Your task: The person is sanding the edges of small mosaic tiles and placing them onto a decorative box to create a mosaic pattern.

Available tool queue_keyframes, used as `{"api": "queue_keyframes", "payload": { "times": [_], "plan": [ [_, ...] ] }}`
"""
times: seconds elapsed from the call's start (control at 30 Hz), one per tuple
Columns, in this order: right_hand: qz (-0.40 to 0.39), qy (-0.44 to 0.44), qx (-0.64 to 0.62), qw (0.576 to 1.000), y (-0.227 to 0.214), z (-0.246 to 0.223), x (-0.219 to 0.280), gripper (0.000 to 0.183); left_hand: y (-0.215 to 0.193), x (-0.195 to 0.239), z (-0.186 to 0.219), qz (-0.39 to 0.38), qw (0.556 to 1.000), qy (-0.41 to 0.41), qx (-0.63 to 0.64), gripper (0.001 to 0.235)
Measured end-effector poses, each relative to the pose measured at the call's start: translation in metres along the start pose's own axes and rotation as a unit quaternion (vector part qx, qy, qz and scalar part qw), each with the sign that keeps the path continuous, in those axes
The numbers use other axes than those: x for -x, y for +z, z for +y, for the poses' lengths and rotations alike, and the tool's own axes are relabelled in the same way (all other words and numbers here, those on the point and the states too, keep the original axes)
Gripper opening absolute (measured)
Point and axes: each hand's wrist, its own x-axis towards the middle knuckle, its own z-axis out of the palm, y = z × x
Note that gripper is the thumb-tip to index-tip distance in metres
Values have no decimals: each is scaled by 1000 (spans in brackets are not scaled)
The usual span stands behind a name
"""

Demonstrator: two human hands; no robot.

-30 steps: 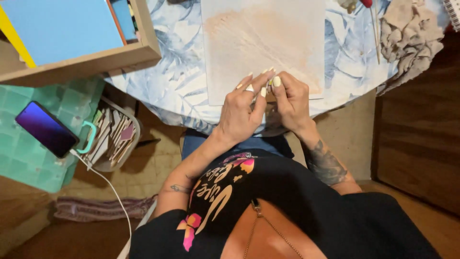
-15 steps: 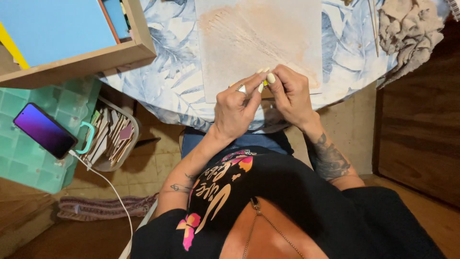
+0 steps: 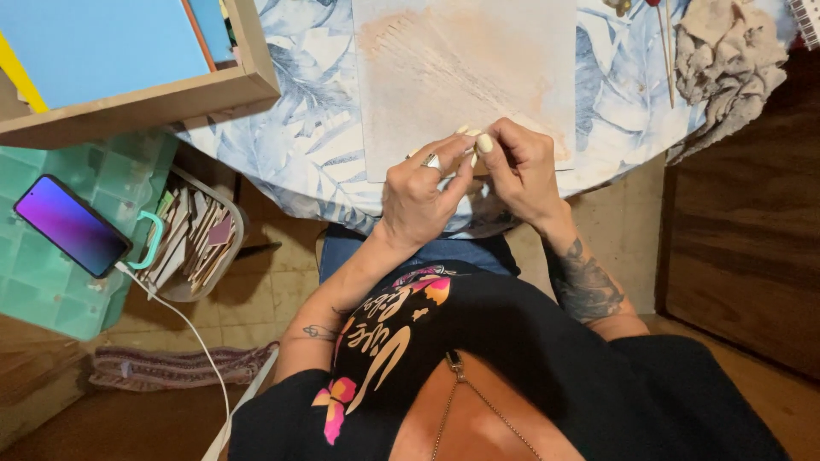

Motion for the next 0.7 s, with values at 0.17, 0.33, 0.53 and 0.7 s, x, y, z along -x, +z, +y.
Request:
{"api": "queue_keyframes", "payload": {
  "times": [0.17,0.33,0.53,0.7],
  "plan": [
    [-30,13,-24,999,-3,1,-2,27,1,2,-3,-8,1000,1,4,17],
    [-60,47,-63,995,-6,-1,-2,26,0,2,-3,-10,1000,-3,7,15],
    [-110,53,-46,991,-10,3,-4,27,-1,6,-6,-12,1000,0,-10,17],
    [-114,32,0,993,-16,4,-6,26,-8,7,0,-26,995,38,-89,27]
  ]
}}
